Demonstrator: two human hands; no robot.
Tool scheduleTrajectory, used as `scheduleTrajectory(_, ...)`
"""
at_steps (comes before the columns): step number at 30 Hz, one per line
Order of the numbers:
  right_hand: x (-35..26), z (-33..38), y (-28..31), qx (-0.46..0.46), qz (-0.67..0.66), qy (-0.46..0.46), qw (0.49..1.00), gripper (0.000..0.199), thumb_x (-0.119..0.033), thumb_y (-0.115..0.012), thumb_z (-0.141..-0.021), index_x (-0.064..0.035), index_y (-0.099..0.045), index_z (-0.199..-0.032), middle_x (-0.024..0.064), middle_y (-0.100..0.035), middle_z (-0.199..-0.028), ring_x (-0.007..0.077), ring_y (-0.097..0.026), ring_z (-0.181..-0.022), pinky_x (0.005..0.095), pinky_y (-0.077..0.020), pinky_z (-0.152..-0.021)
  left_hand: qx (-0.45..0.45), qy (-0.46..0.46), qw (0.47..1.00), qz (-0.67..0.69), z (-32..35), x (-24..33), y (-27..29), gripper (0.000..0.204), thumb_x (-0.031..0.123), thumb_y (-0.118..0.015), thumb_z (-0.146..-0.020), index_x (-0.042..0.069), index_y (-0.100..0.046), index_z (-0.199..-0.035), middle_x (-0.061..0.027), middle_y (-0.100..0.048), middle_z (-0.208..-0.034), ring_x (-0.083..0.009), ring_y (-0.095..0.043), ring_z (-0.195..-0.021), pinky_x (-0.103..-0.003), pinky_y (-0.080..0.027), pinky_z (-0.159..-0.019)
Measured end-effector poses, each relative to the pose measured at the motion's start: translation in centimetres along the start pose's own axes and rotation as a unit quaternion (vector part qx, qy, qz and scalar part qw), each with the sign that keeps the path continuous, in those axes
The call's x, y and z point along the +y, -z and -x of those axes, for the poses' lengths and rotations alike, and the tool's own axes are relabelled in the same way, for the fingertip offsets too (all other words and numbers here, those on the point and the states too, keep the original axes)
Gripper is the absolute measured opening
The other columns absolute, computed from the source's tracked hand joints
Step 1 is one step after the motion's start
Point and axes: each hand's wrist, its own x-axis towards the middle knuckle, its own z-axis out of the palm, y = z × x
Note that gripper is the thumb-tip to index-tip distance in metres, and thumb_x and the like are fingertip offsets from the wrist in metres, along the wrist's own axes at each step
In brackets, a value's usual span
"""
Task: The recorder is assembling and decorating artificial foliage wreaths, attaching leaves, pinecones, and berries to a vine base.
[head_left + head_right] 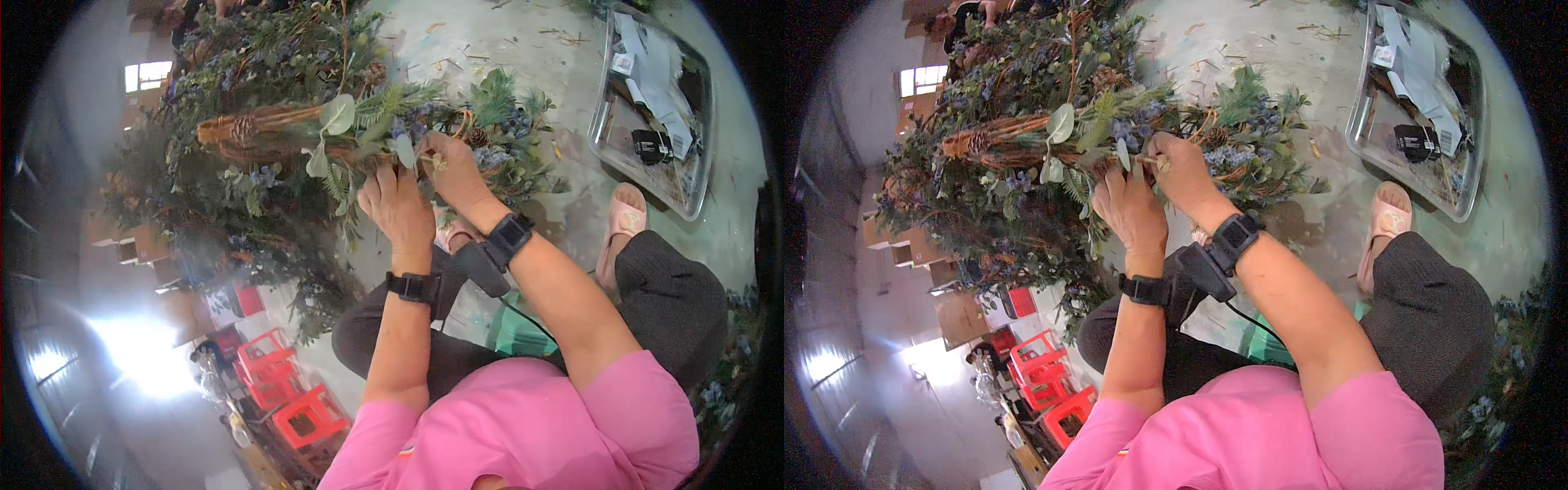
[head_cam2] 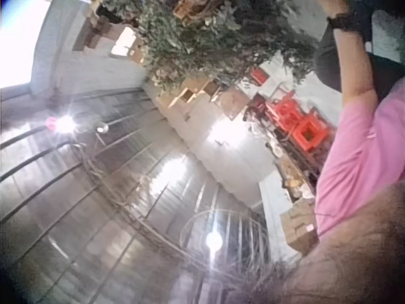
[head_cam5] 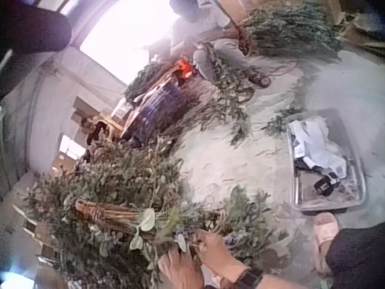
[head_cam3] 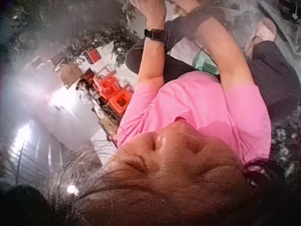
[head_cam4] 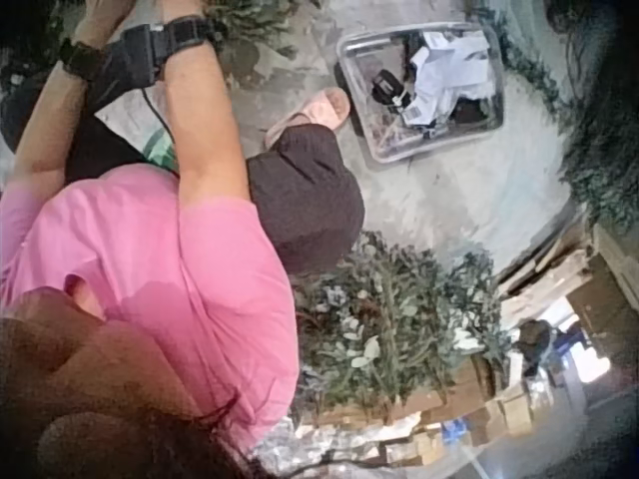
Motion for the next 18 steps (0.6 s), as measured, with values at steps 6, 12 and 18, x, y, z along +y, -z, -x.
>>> scheduleTrajectory(6, 1.4, -0.2, 0.7, -0.034, -0.14, -0.079, 0.986, 0.013, 0.001, -0.06, -0.071, 0.0016, -0.047, -0.074, 0.0074, -0.052, -0.064, 0.0171, -0.053, -0.061, 0.0293, -0.0426, -0.057, 0.087, 0.008, 0.996, 0.006, 0.0, -0.2, -2.5, 0.018, 0.012, -0.055, -0.072, 0.009, -0.06, -0.09, -0.0087, -0.051, -0.108, -0.0296, -0.042, -0.103, -0.057, -0.023, -0.093)
scheduleTrajectory(12, 0.0, -0.8, 2.3, -0.093, -0.331, -0.283, 0.895, 0.007, 0.001, -0.059, -0.073, -0.0026, -0.054, -0.075, 0.0044, -0.056, -0.064, 0.0107, -0.053, -0.055, 0.0223, -0.0419, -0.05, 0.131, 0.014, 0.985, 0.115, -0.4, -0.6, -4.4, 0.013, 0.014, -0.055, -0.071, 0.011, -0.061, -0.082, -0.0046, -0.055, -0.102, -0.0274, -0.046, -0.096, -0.055, -0.026, -0.091)
scheduleTrajectory(18, -0.3, -0.9, 1.9, -0.09, -0.326, -0.3, 0.892, 0.005, -0.001, -0.059, -0.074, -0.0013, -0.056, -0.079, 0.0056, -0.058, -0.067, 0.0124, -0.053, -0.056, 0.022, -0.0399, -0.049, 0.153, 0.021, 0.98, 0.127, -1.2, -0.6, -4.3, 0.016, 0.011, -0.053, -0.068, 0.008, -0.062, -0.081, -0.0058, -0.056, -0.096, -0.0275, -0.046, -0.09, -0.046, -0.028, -0.088)
